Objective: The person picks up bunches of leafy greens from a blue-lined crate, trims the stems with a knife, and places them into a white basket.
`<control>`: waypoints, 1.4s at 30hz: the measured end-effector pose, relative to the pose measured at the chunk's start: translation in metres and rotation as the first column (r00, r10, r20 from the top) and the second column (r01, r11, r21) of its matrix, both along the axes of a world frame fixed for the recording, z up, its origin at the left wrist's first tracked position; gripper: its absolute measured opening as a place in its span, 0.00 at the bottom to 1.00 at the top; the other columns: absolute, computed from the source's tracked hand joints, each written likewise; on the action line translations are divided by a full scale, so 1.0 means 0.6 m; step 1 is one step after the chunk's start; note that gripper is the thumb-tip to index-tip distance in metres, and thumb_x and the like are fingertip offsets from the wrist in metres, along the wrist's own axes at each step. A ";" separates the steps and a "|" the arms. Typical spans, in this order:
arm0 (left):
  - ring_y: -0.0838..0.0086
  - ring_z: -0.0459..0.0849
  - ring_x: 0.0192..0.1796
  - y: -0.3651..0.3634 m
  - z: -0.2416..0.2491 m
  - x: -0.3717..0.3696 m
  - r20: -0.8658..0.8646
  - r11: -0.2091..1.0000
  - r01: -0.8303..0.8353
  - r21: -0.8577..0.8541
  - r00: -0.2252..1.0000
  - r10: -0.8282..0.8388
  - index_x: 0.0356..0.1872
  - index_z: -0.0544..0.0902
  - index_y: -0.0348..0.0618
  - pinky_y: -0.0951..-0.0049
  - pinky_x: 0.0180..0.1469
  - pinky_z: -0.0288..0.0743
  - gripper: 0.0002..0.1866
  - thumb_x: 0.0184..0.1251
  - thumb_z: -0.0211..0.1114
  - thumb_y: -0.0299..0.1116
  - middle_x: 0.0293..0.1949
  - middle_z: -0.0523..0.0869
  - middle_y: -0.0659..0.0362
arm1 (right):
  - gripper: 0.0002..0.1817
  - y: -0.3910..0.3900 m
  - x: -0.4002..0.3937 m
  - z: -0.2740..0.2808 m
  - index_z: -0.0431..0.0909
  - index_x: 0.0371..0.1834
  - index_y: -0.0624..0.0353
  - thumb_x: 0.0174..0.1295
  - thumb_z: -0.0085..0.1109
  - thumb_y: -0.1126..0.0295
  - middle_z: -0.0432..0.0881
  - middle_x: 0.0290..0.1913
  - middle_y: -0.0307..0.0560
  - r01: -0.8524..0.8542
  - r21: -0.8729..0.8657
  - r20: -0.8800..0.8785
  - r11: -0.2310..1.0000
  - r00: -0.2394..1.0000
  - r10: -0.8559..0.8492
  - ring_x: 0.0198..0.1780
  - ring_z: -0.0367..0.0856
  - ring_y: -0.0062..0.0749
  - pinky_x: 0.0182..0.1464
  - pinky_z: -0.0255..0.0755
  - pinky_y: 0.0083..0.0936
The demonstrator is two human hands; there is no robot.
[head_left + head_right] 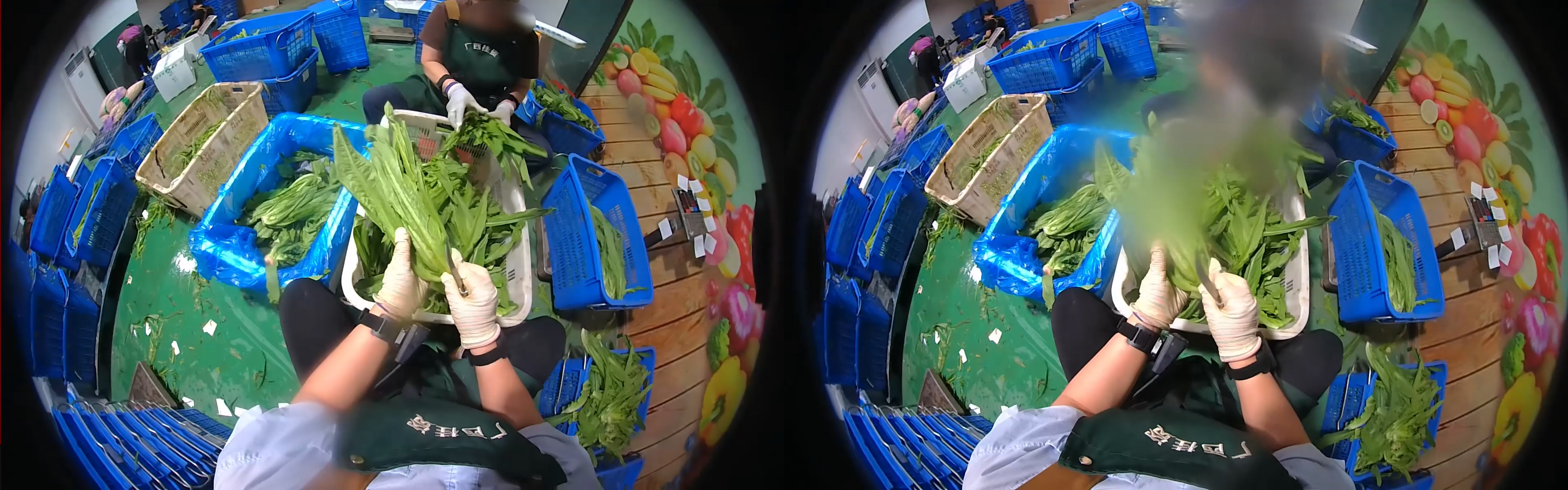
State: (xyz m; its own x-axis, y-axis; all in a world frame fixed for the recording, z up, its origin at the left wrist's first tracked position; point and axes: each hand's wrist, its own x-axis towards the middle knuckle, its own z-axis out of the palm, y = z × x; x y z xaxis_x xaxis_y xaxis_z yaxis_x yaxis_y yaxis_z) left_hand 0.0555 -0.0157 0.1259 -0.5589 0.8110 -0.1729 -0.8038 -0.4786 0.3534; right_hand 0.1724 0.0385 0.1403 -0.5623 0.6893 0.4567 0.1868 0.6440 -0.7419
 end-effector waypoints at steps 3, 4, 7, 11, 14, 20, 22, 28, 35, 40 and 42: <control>0.61 0.78 0.58 0.009 -0.019 -0.006 0.065 0.999 -0.020 0.034 0.998 0.018 0.62 0.68 0.40 0.57 0.61 0.73 0.28 0.74 0.49 0.54 0.57 0.78 0.52 | 0.09 0.010 -0.006 -0.020 0.80 0.41 0.63 0.58 0.64 0.76 0.81 0.34 0.41 -0.022 -0.014 -0.103 1.000 0.994 0.020 0.27 0.75 0.21 0.31 0.71 0.20; 0.59 0.76 0.60 0.010 -0.024 -0.008 0.098 0.998 -0.033 0.048 0.995 0.028 0.64 0.67 0.41 0.54 0.63 0.72 0.29 0.74 0.49 0.53 0.60 0.76 0.52 | 0.09 0.012 -0.010 -0.034 0.80 0.41 0.63 0.58 0.64 0.76 0.81 0.34 0.41 -0.025 -0.013 -0.101 1.000 0.995 0.024 0.27 0.75 0.21 0.31 0.71 0.20; 0.59 0.77 0.59 0.015 -0.041 -0.011 0.224 0.999 -0.031 0.036 0.974 0.022 0.63 0.68 0.41 0.53 0.62 0.72 0.27 0.75 0.49 0.52 0.60 0.77 0.52 | 0.06 0.006 -0.007 -0.027 0.79 0.41 0.61 0.63 0.58 0.72 0.82 0.29 0.41 -0.093 -0.777 -0.225 0.623 0.965 -0.137 0.18 0.74 0.20 0.20 0.69 0.16; 0.60 0.79 0.57 0.021 -0.068 -0.013 0.279 0.998 -0.052 0.019 0.959 0.045 0.62 0.68 0.42 0.54 0.60 0.74 0.25 0.76 0.49 0.49 0.58 0.77 0.53 | 0.11 0.020 0.002 -0.035 0.75 0.47 0.61 0.65 0.56 0.69 0.83 0.31 0.43 -0.204 -0.900 -0.354 0.384 0.858 -0.373 0.18 0.76 0.23 0.20 0.70 0.18; 0.62 0.80 0.55 0.024 -0.085 -0.012 0.054 0.982 -0.163 -0.100 0.984 0.169 0.62 0.68 0.43 0.57 0.57 0.77 0.22 0.76 0.50 0.47 0.55 0.79 0.54 | 0.19 0.039 0.013 -0.074 0.74 0.53 0.59 0.58 0.65 0.74 0.80 0.40 0.40 0.065 -0.607 -0.264 0.792 0.924 -0.278 0.27 0.75 0.17 0.23 0.70 0.17; 0.69 0.81 0.48 0.028 -0.071 0.023 -0.140 0.947 -0.270 -0.174 0.959 0.247 0.59 0.70 0.45 0.65 0.50 0.78 0.18 0.74 0.56 0.38 0.50 0.80 0.57 | 0.13 0.006 -0.028 -0.053 0.80 0.39 0.63 0.52 0.71 0.73 0.78 0.33 0.40 0.081 0.072 0.016 0.994 0.996 -0.082 0.29 0.72 0.21 0.32 0.69 0.20; 0.68 0.81 0.48 0.023 -0.062 0.023 -0.177 0.930 -0.333 -0.157 0.936 0.305 0.58 0.70 0.44 0.66 0.50 0.78 0.17 0.73 0.57 0.36 0.49 0.81 0.57 | 0.09 0.005 -0.035 -0.059 0.78 0.35 0.63 0.54 0.68 0.74 0.78 0.31 0.40 0.067 -0.107 -0.049 0.992 0.996 -0.072 0.30 0.75 0.22 0.33 0.70 0.22; 0.63 0.81 0.50 0.011 -0.100 -0.004 0.113 0.964 -0.233 -0.125 0.962 0.247 0.59 0.70 0.44 0.59 0.53 0.78 0.17 0.73 0.55 0.35 0.51 0.80 0.55 | 0.10 -0.025 -0.021 -0.066 0.75 0.44 0.60 0.59 0.61 0.75 0.81 0.32 0.42 -0.094 -0.800 -0.223 0.593 0.963 -0.149 0.26 0.77 0.22 0.28 0.74 0.22; 0.61 0.82 0.53 -0.004 -0.119 -0.032 0.173 0.976 -0.209 -0.060 0.961 0.217 0.57 0.73 0.44 0.52 0.53 0.79 0.15 0.74 0.55 0.37 0.51 0.82 0.56 | 0.18 0.037 0.023 -0.064 0.77 0.51 0.57 0.61 0.63 0.61 0.78 0.31 0.37 -0.027 -0.868 -0.202 0.495 0.931 -0.304 0.22 0.72 0.17 0.18 0.67 0.15; 0.68 0.83 0.48 -0.014 -0.044 -0.007 -0.051 0.991 -0.134 -0.020 0.990 0.133 0.57 0.74 0.41 0.64 0.50 0.81 0.17 0.70 0.60 0.34 0.48 0.83 0.57 | 0.16 0.020 -0.021 -0.008 0.78 0.54 0.59 0.62 0.63 0.71 0.77 0.30 0.31 -0.113 -0.783 -0.207 0.611 0.975 -0.084 0.21 0.70 0.11 0.20 0.65 0.09; 0.72 0.83 0.47 -0.016 -0.038 0.000 -0.074 0.996 -0.082 -0.022 0.994 0.080 0.55 0.75 0.40 0.68 0.49 0.80 0.17 0.69 0.62 0.33 0.48 0.83 0.59 | 0.16 0.037 -0.039 0.007 0.79 0.53 0.59 0.62 0.63 0.71 0.78 0.30 0.31 -0.173 -0.760 -0.245 0.626 0.969 -0.029 0.22 0.69 0.11 0.20 0.65 0.11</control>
State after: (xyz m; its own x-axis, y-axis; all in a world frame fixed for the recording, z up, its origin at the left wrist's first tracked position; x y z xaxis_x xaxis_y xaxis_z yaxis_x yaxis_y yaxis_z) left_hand 0.0554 -0.0253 0.1030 -0.6347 0.7584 -0.1487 -0.7342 -0.5316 0.4223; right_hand 0.1490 0.0608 0.1447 -0.5840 0.8040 -0.1120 -0.0604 -0.1806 -0.9817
